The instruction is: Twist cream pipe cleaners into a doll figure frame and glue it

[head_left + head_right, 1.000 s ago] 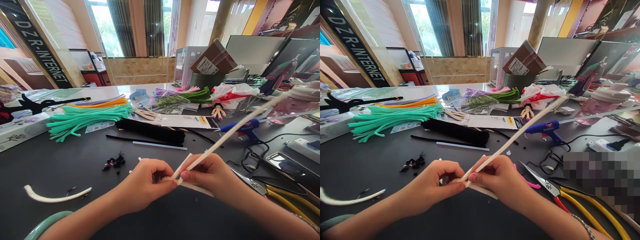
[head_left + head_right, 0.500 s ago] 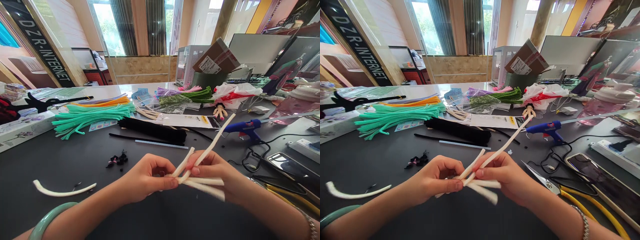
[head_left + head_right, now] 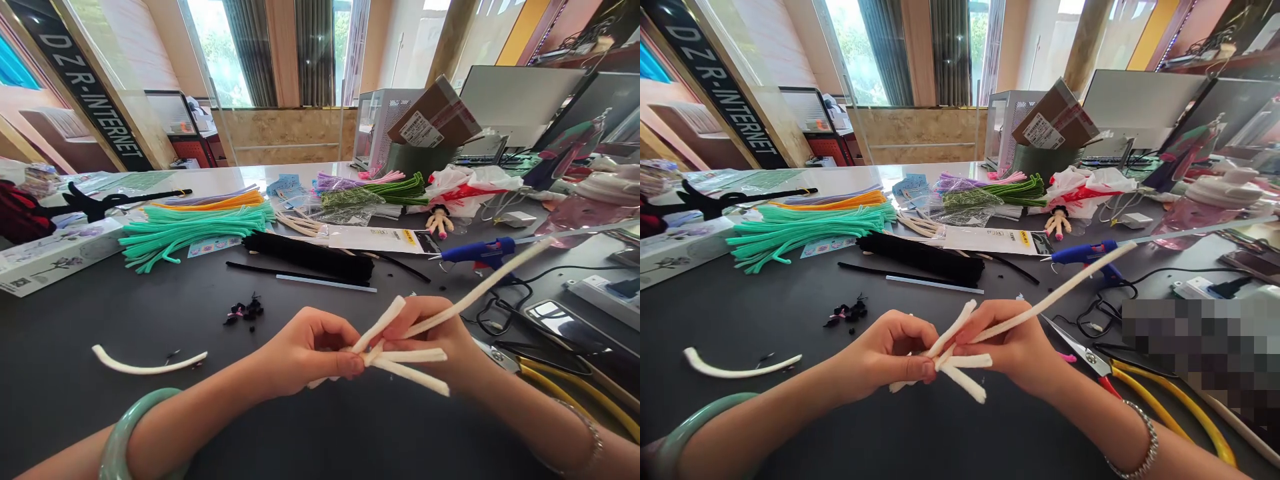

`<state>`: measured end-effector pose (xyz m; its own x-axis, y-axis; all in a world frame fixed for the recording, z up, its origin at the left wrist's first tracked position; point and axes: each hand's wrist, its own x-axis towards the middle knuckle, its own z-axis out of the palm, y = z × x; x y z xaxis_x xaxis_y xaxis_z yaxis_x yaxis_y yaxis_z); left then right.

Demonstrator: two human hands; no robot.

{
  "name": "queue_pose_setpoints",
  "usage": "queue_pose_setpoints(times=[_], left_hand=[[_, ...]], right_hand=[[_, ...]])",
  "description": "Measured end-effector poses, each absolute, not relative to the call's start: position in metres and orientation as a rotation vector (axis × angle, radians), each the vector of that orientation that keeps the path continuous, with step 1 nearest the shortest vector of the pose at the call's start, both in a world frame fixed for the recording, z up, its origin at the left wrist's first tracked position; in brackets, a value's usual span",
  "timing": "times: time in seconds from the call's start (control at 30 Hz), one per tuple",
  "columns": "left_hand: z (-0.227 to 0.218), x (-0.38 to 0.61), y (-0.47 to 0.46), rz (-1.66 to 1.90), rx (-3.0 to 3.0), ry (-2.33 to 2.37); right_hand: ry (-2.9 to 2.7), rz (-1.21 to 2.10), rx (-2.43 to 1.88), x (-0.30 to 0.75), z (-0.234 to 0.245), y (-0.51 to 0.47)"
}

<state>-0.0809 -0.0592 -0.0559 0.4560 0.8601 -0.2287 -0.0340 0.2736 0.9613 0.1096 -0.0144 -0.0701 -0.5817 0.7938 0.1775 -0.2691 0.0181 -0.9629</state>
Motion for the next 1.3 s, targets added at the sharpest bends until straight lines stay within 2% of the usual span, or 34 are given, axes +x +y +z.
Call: queue_pose_setpoints(times=[0.4, 0.73, 1.0, 1.3], left_hand=[[-0.063, -0.071, -0.066, 0.876, 1.134, 0.929], [-0.064, -0.069, -0.068, 1.039, 1.263, 1.062], [-0.063, -0.072, -0.071, 1.098, 1.61, 1.443], [-0.062, -0.074, -0.07, 1.045, 1.958, 1.613]], right_hand=[[-1.616, 1.515, -0.622, 0.101, -0.073, -0.017], [-1.849, 1.235, -0.773, 0.097, -0.078, -0.022], [-2.098, 0.791, -0.706, 0.098, -0.078, -0.027], [-2.284, 0.42, -0.485, 0.102, -0.085, -0.027]])
